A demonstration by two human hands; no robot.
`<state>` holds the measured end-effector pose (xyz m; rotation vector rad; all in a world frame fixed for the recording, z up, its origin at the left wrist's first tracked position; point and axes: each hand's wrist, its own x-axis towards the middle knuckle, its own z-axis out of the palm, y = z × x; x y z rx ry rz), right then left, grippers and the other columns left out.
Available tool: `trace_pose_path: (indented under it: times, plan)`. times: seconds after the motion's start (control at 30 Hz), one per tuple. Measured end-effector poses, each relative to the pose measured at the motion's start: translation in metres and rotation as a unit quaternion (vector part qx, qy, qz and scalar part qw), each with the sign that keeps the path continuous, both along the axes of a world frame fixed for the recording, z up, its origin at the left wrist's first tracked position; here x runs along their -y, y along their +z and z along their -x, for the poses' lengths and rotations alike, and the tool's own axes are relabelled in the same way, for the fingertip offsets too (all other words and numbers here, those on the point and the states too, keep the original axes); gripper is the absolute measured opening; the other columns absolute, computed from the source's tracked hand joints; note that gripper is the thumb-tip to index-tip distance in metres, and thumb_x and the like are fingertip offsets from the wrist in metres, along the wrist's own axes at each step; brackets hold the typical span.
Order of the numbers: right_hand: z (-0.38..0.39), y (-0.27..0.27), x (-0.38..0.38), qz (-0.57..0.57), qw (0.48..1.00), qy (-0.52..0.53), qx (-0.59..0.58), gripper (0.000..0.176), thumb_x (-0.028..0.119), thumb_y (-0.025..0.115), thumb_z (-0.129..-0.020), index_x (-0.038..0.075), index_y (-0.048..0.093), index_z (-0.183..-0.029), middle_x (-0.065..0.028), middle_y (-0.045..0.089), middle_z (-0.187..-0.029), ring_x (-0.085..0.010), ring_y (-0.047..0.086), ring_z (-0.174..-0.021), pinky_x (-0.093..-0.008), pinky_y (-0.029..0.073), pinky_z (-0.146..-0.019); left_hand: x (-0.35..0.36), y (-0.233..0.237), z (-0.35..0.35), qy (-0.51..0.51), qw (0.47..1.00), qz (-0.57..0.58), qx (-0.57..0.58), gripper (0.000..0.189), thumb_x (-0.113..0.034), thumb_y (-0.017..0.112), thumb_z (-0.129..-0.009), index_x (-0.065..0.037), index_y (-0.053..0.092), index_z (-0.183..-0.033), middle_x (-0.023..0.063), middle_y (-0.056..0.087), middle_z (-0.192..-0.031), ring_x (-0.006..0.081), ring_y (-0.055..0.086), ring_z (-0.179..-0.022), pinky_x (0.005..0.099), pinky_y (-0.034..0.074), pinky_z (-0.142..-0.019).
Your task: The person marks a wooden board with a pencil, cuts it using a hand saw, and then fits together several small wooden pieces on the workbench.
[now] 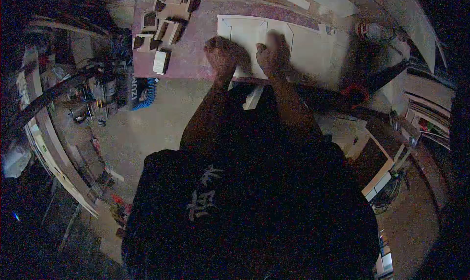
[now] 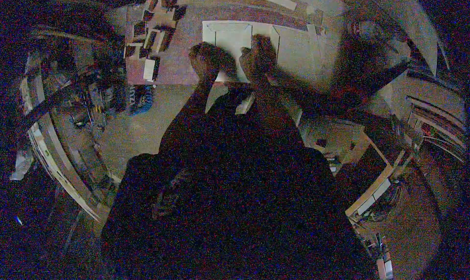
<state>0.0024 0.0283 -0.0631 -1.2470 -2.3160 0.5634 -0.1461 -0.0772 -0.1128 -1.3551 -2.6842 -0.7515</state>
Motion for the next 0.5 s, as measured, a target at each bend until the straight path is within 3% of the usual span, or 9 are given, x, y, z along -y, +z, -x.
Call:
trace_pose_path:
  times: [0.1, 0.17, 0.23, 0.3, 0.37, 0.4, 0.43, 0.5]
  plan:
    - [-0.002, 0.000, -0.002, -0.004, 1.000, 0.010, -0.008, 0.046, 0.019, 0.078, -0.073, 0.002, 0.060, -0.112, -0.0197, 0.060, -0.103, -0.0404, 0.060, -0.094, -0.0486, 0.049, -0.081, 0.000, 0.017, -0.005, 0.000, 0.994, -0.068, 0.083, 0.034, -0.034, 0.069, -0.070, -0.006, 0.063, -0.089, 0.0131, 0.061, -0.086, 0.0345, 0.054, -0.097, 0.0477, 0.041, -0.081]
    - [-0.001, 0.002, -0.002, -0.017, 1.000, 0.010, 0.000, 0.048, 0.020, 0.079, -0.072, 0.002, 0.059, -0.112, -0.0200, 0.060, -0.101, -0.0404, 0.060, -0.093, -0.0487, 0.049, -0.080, 0.003, 0.020, -0.003, -0.030, 0.998, -0.053, 0.016, 0.037, -0.037, 0.068, -0.072, -0.007, 0.064, -0.093, 0.0131, 0.062, -0.092, 0.0344, 0.054, -0.099, 0.0492, 0.042, -0.081]
    - [-0.002, 0.004, -0.002, 0.008, 1.000, 0.006, 0.014, 0.049, 0.020, 0.080, -0.072, 0.002, 0.060, -0.112, -0.0200, 0.061, -0.100, -0.0405, 0.060, -0.092, -0.0490, 0.049, -0.080, 0.003, 0.035, -0.005, -0.004, 0.999, 0.032, 0.036, 0.042, -0.041, 0.066, -0.075, -0.007, 0.064, -0.101, 0.0141, 0.061, -0.102, 0.0343, 0.053, -0.104, 0.0513, 0.043, -0.081]
    - [-0.002, 0.007, -0.008, 0.017, 1.000, 0.010, 0.020, 0.046, 0.020, 0.079, -0.072, 0.002, 0.060, -0.110, -0.0202, 0.061, -0.099, -0.0401, 0.061, -0.092, -0.0488, 0.050, -0.079, -0.004, 0.057, -0.009, 0.082, 0.971, 0.179, 0.139, 0.049, -0.043, 0.065, -0.077, -0.008, 0.063, -0.110, 0.0161, 0.058, -0.115, 0.0344, 0.051, -0.110, 0.0540, 0.044, -0.083]
    - [-0.006, 0.006, -0.011, 0.019, 0.999, 0.020, 0.022, 0.041, 0.019, 0.078, -0.072, 0.002, 0.061, -0.105, -0.0206, 0.062, -0.096, -0.0393, 0.061, -0.092, -0.0482, 0.050, -0.078, -0.012, 0.015, 0.000, 0.023, 0.987, 0.156, 0.012, 0.055, -0.043, 0.065, -0.078, -0.007, 0.060, -0.120, 0.0181, 0.052, -0.126, 0.0351, 0.049, -0.117, 0.0556, 0.044, -0.088]
    - [-0.007, -0.009, -0.016, 0.095, 0.995, 0.002, -0.034, 0.036, 0.018, 0.076, -0.073, 0.002, 0.062, -0.102, -0.0200, 0.062, -0.094, -0.0386, 0.062, -0.090, -0.0478, 0.051, -0.078, -0.019, 0.011, 0.000, -0.019, 0.989, 0.147, -0.025, 0.057, -0.042, 0.065, -0.078, -0.008, 0.058, -0.123, 0.0179, 0.051, -0.129, 0.0357, 0.048, -0.119, 0.0582, 0.043, -0.089]
    - [-0.006, -0.026, -0.021, 0.170, 0.981, -0.017, -0.090, 0.032, 0.017, 0.075, -0.074, 0.002, 0.062, -0.099, -0.0193, 0.063, -0.092, -0.0379, 0.062, -0.088, -0.0475, 0.051, -0.077, -0.027, 0.020, 0.001, -0.059, 0.987, 0.136, -0.065, 0.059, -0.042, 0.065, -0.079, -0.009, 0.056, -0.127, 0.0177, 0.050, -0.132, 0.0363, 0.047, -0.121, 0.0607, 0.042, -0.091]
    - [-0.013, -0.044, -0.025, 0.166, 0.980, -0.022, -0.106, 0.024, 0.016, 0.071, -0.075, 0.003, 0.063, -0.093, -0.0180, 0.063, -0.086, -0.0365, 0.063, -0.084, -0.0464, 0.051, -0.076, -0.053, 0.043, -0.001, -0.161, 0.975, 0.121, -0.093, 0.062, -0.041, 0.067, -0.078, -0.012, 0.053, -0.132, 0.0149, 0.052, -0.133, 0.0377, 0.046, -0.125, 0.0694, 0.036, -0.092]
